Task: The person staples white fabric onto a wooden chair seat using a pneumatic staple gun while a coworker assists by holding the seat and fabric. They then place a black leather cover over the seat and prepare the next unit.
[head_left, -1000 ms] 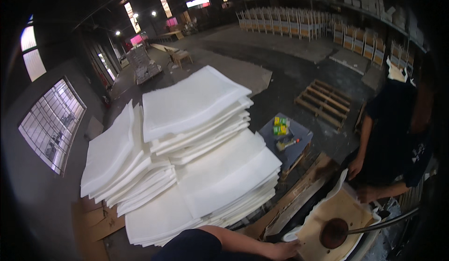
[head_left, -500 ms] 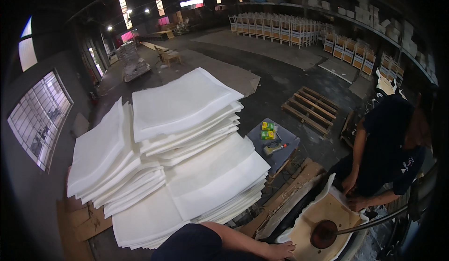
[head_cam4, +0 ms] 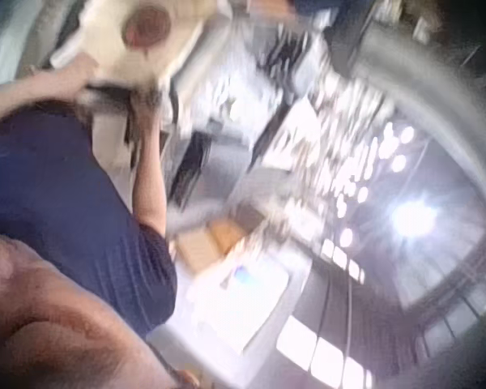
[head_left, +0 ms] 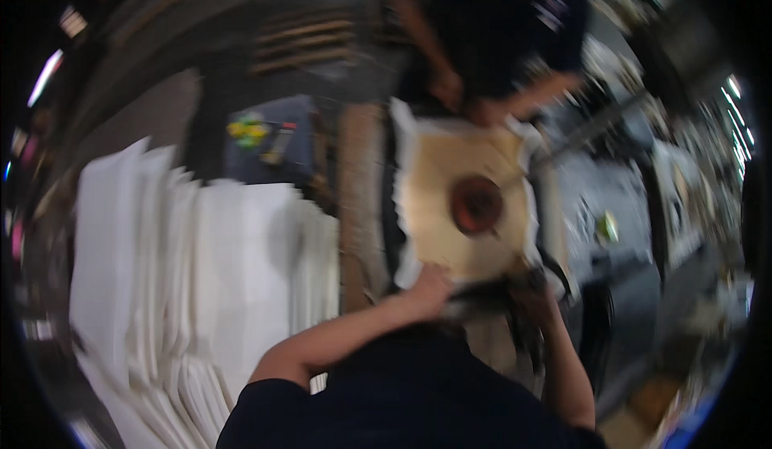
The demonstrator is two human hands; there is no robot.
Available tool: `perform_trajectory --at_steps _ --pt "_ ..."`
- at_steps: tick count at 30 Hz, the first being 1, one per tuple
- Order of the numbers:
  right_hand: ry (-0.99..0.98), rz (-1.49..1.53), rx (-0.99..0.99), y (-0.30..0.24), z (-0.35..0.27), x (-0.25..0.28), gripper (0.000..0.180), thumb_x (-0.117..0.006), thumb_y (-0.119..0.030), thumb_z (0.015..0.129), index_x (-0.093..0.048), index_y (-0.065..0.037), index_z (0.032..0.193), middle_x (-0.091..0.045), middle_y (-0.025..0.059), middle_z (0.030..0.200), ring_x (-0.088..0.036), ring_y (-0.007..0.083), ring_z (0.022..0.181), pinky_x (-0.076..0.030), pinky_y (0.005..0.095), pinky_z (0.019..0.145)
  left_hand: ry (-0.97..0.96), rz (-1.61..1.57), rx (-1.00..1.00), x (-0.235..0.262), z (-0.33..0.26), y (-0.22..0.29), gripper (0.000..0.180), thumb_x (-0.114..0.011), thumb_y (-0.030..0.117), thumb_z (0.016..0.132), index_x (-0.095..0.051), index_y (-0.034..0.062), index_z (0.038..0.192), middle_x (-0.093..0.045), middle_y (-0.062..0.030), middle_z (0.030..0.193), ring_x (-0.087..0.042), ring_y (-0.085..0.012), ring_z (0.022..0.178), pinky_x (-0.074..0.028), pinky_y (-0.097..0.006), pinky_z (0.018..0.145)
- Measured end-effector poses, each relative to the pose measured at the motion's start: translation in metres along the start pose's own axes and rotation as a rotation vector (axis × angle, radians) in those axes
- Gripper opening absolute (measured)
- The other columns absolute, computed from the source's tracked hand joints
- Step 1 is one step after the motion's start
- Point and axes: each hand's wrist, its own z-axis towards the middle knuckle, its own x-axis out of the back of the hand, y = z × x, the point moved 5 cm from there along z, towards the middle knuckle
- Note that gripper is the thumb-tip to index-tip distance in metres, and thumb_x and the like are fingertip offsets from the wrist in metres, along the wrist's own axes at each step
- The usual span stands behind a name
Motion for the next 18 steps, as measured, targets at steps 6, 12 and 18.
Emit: perform_trajectory --at_steps 6,12,18 --pt "0.129 0.215 -0.175 0.006 -0.027 0.013 0.058 -0.089 -0.022 0.092 -0.064 0.003 0.138 -0.076 0.0093 0.115 -0.071 0.0200 0.100 -0.058 0.0372 0.084 -0.126 -0.313 0.143 0.032 0.004 0.024 0.032 -0.083 0.021 0.090 -0.072 0.0059 0.116 -0.060 -0.0234 0.139 -0.053 -0.0464 0.135 -0.045 -0.054 0.116" --pt "0.142 0.190 -0.279 -0.003 -0.022 0.002 0.053 -0.088 -0.019 0.090 -0.067 -0.005 0.136 -0.075 0.0060 0.100 -0.069 0.0153 0.075 -0.058 0.0328 0.064 -0.166 -0.013 -0.038 0.029 0.003 0.030 0.041 -0.085 0.025 0.088 -0.073 -0.0001 0.118 -0.051 -0.0259 0.150 -0.037 -0.0504 0.153 -0.031 -0.061 0.128" --pt "0.078 0.238 -0.371 -0.009 -0.018 0.002 0.050 -0.089 -0.016 0.090 -0.066 -0.005 0.133 -0.074 0.0051 0.096 -0.068 0.0148 0.073 -0.058 0.0323 0.060 -0.139 0.137 -0.066 0.023 0.011 0.023 0.035 -0.080 0.019 0.088 -0.076 -0.0039 0.114 -0.048 -0.0229 0.154 -0.034 -0.0496 0.157 -0.027 -0.062 0.131"
